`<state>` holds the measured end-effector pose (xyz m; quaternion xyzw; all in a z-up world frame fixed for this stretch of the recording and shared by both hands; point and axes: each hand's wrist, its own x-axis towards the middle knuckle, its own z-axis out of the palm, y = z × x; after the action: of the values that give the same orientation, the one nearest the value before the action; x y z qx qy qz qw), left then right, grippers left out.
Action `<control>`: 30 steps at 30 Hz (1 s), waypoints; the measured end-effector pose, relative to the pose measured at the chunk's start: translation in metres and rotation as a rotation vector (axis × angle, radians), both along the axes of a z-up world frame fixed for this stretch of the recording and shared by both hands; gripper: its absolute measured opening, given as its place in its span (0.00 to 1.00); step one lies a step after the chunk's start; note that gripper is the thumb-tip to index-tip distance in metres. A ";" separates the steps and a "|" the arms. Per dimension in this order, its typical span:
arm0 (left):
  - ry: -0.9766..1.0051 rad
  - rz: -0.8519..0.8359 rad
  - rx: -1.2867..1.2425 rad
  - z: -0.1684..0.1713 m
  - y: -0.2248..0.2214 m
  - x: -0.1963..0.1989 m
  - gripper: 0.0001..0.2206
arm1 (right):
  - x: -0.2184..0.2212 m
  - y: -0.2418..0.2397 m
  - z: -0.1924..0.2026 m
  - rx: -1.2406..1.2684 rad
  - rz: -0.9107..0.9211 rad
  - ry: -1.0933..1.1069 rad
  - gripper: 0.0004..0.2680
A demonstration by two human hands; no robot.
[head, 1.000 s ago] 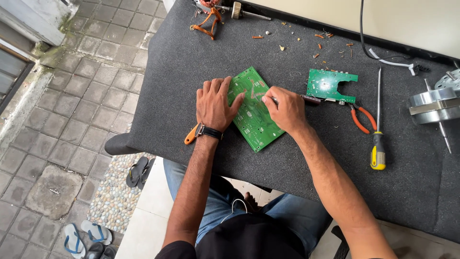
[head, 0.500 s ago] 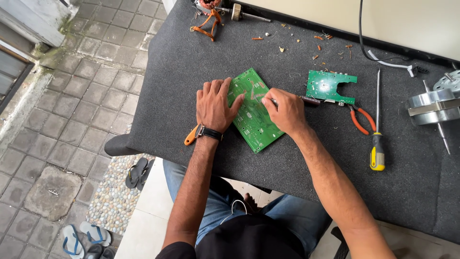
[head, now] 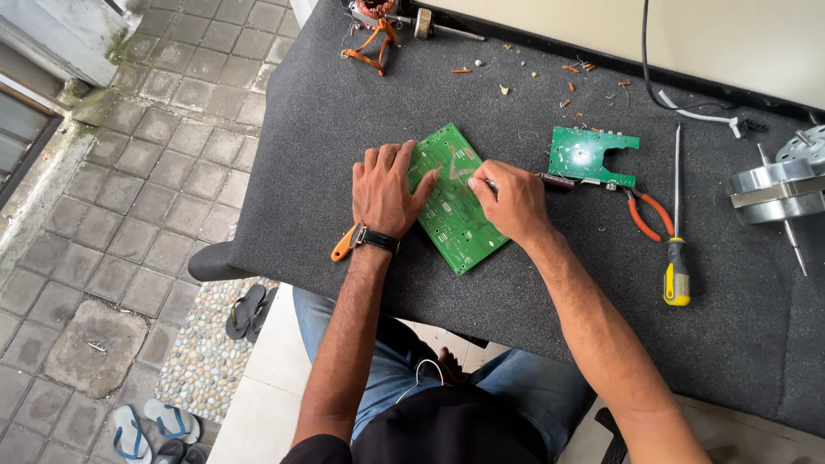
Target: Cleaning a circuit board using a small brush and cleaning agent
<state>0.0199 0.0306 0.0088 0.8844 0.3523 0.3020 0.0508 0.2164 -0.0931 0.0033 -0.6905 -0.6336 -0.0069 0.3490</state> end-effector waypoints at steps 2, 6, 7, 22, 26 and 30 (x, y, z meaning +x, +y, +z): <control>0.001 0.002 -0.001 -0.002 -0.001 0.000 0.27 | -0.001 0.001 -0.001 0.001 -0.018 -0.012 0.04; -0.005 -0.002 0.003 -0.003 0.001 0.000 0.27 | -0.001 0.001 -0.002 0.002 -0.016 -0.037 0.04; -0.008 -0.001 0.006 -0.003 0.002 0.001 0.27 | 0.000 0.002 -0.001 0.005 -0.015 -0.040 0.04; -0.004 -0.003 -0.007 -0.002 0.002 0.002 0.27 | 0.001 0.002 0.001 0.004 0.018 -0.035 0.04; -0.006 -0.006 -0.004 -0.002 0.001 0.001 0.27 | 0.003 0.002 -0.002 -0.009 -0.015 -0.024 0.04; 0.002 -0.007 -0.013 0.000 0.000 -0.001 0.27 | -0.001 -0.002 0.003 -0.025 0.017 -0.004 0.04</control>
<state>0.0192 0.0302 0.0092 0.8855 0.3513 0.2986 0.0574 0.2158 -0.0947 0.0067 -0.6893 -0.6401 0.0025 0.3393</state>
